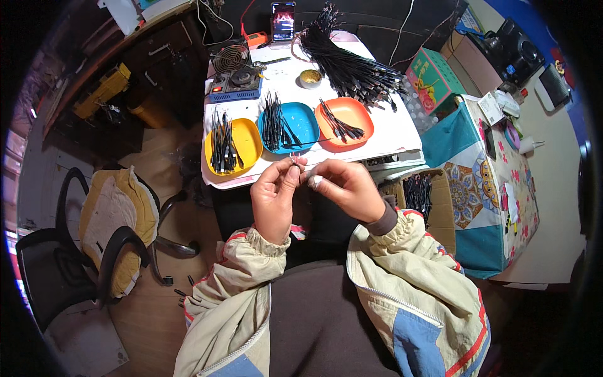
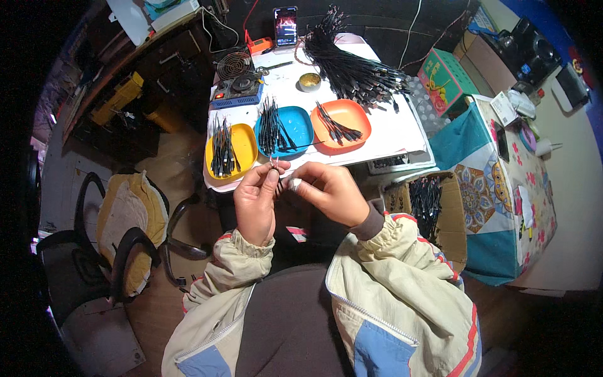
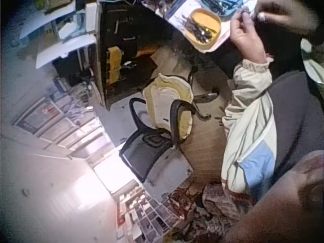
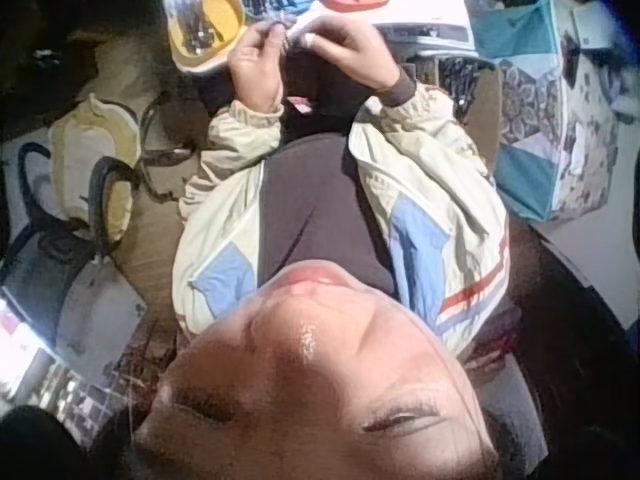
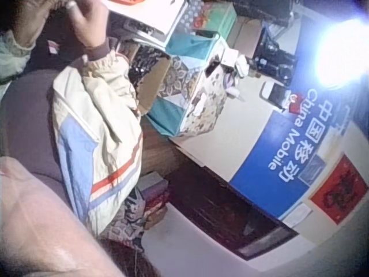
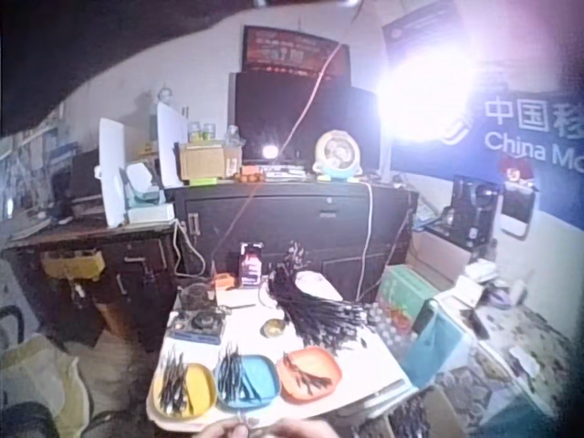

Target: The person repeatedly picks black wires from colored trays, strips or twists their ends, applies solder to the tips using a soldering iron, and places the finished wires back into the trays. The process is repeated for multiple wires throughout the clip.

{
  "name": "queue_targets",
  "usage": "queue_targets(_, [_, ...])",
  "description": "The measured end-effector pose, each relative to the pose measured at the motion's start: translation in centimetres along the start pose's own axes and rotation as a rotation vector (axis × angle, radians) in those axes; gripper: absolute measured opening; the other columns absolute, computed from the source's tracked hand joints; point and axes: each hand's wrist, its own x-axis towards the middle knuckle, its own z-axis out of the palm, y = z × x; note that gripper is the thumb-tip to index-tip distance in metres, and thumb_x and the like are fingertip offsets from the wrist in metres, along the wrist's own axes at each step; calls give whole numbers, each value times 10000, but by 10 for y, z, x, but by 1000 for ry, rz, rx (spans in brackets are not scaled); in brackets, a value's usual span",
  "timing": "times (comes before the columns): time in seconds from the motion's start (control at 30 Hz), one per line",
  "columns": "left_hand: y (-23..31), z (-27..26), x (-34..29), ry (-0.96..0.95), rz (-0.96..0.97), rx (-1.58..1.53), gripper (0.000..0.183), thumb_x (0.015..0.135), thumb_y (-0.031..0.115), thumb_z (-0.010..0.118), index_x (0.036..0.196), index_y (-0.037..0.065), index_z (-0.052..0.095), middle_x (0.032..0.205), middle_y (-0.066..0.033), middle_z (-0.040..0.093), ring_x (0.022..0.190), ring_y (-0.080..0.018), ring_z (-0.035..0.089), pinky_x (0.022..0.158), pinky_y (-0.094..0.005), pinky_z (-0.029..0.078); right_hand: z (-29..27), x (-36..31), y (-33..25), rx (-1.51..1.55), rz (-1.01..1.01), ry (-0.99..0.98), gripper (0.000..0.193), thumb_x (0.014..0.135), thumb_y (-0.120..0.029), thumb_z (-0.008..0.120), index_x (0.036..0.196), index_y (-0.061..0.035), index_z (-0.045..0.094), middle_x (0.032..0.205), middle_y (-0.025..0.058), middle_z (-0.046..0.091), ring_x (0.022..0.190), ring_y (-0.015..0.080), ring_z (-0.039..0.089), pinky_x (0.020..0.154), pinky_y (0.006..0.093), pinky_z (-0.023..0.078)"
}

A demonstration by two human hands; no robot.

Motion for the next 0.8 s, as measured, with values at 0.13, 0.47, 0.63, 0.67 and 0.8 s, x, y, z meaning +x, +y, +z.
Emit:
queue_targets(0.13, [-2, 5, -4, -52, 67, 164, 176, 979, 114, 549, 1053, -34, 608, 919, -69, 676, 767, -90, 624, 697, -224, 510, -6, 9, -3, 202, -64, 85, 147, 929, -60, 610, 1047, 23, 583, 945, 32, 633, 864, 82, 591, 790, 230, 488])
queue_targets(0.47, [-8, 1, -8, -78, -12, 238, 155, 985, 105, 535, 1057, -17, 599, 797, -32, 649, 559, -11, 435, 488, -168, 321, 8, 8, -1, -494, -523, 354, 159, 763, 56, 689, 893, -1, 616, 843, 83, 600, 723, 172, 610, 638, 240, 483])
queue_targets(0.63, [-7, 1, -8, -82, -167, -23, 161, 974, 96, 549, 1064, -29, 593, 795, -72, 654, 545, -25, 433, 483, -166, 323, 7, 13, 22, 657, -8, 109, 109, 899, -61, 648, 981, -9, 599, 939, 45, 648, 770, 118, 615, 728, 252, 503])
queue_targets(0.67, [-6, 2, -8, -76, -198, -64, 161, 971, 105, 557, 1051, -28, 599, 792, -79, 654, 539, -33, 430, 481, -164, 320, 8, 13, 27, 836, 44, 64, 110, 902, -58, 641, 990, -10, 596, 938, 52, 648, 770, 126, 618, 726, 254, 503])
queue_targets(0.8, [-5, 1, -7, -90, -280, -216, 159, 969, 117, 562, 1045, -17, 602, 777, -65, 639, 526, -44, 426, 478, -168, 313, 11, 12, 38, 1146, 113, -64, 113, 927, -67, 601, 1019, -5, 577, 932, 84, 645, 771, 158, 626, 722, 280, 511])
